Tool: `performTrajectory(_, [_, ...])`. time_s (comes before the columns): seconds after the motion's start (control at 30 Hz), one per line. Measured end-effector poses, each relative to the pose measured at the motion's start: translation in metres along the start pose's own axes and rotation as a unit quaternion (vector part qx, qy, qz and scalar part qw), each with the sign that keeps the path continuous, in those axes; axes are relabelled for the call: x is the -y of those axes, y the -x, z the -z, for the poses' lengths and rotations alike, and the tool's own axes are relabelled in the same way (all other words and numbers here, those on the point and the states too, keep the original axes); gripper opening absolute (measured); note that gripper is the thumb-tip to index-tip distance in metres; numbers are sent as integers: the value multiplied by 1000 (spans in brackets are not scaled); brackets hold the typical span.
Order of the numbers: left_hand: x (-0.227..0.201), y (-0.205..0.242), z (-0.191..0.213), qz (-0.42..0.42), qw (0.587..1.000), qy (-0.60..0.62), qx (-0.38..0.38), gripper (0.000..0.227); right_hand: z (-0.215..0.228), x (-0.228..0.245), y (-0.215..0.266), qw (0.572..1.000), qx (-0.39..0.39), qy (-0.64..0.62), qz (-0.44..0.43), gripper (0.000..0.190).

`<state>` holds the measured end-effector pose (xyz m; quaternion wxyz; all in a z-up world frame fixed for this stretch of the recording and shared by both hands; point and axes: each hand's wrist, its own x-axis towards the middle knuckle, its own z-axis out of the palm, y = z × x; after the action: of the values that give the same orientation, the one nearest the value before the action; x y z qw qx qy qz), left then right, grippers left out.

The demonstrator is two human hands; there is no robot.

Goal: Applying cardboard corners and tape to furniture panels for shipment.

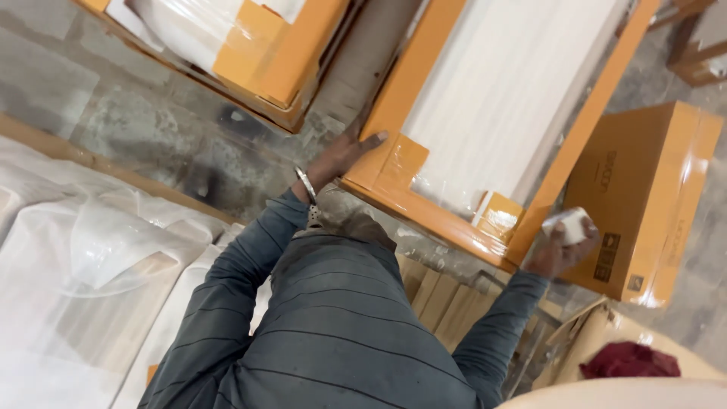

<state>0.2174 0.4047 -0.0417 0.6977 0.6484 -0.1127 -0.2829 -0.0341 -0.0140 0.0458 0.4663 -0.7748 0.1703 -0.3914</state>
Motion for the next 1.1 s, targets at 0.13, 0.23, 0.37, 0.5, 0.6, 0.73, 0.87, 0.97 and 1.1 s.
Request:
performTrajectory(0.13, [7,-1,0,11,997,-61,-34,98,-50,63,-38,999,39,-4,30,43])
performTrajectory(0.23, [10,-1,-1,-53,990,-101,-84,92,-100,92,-61,994,106,-9,26,40])
performTrajectory(0.37, [-20,12,3,-141,964,-167,-154,76,-177,105,-80,954,298,-19,17,42])
performTrajectory(0.5, [-51,37,15,-209,926,-217,-229,52,-252,126,-79,886,464,15,23,44])
performTrajectory(0.6, [-42,42,39,-257,877,-254,-316,34,-287,130,-73,841,540,-10,13,44])
performTrajectory(0.73, [-36,57,90,-235,841,-265,-409,35,-339,156,-68,814,577,-71,10,41])
performTrajectory(0.87, [-10,74,139,-193,802,-255,-504,44,-383,211,-54,809,554,-38,192,40])
performTrajectory(0.97, [-4,82,169,-185,796,-218,-533,42,-419,247,-45,808,493,-11,323,40])
performTrajectory(1.1, [-4,90,213,-175,810,-203,-522,36,-462,245,-17,802,388,26,455,43])
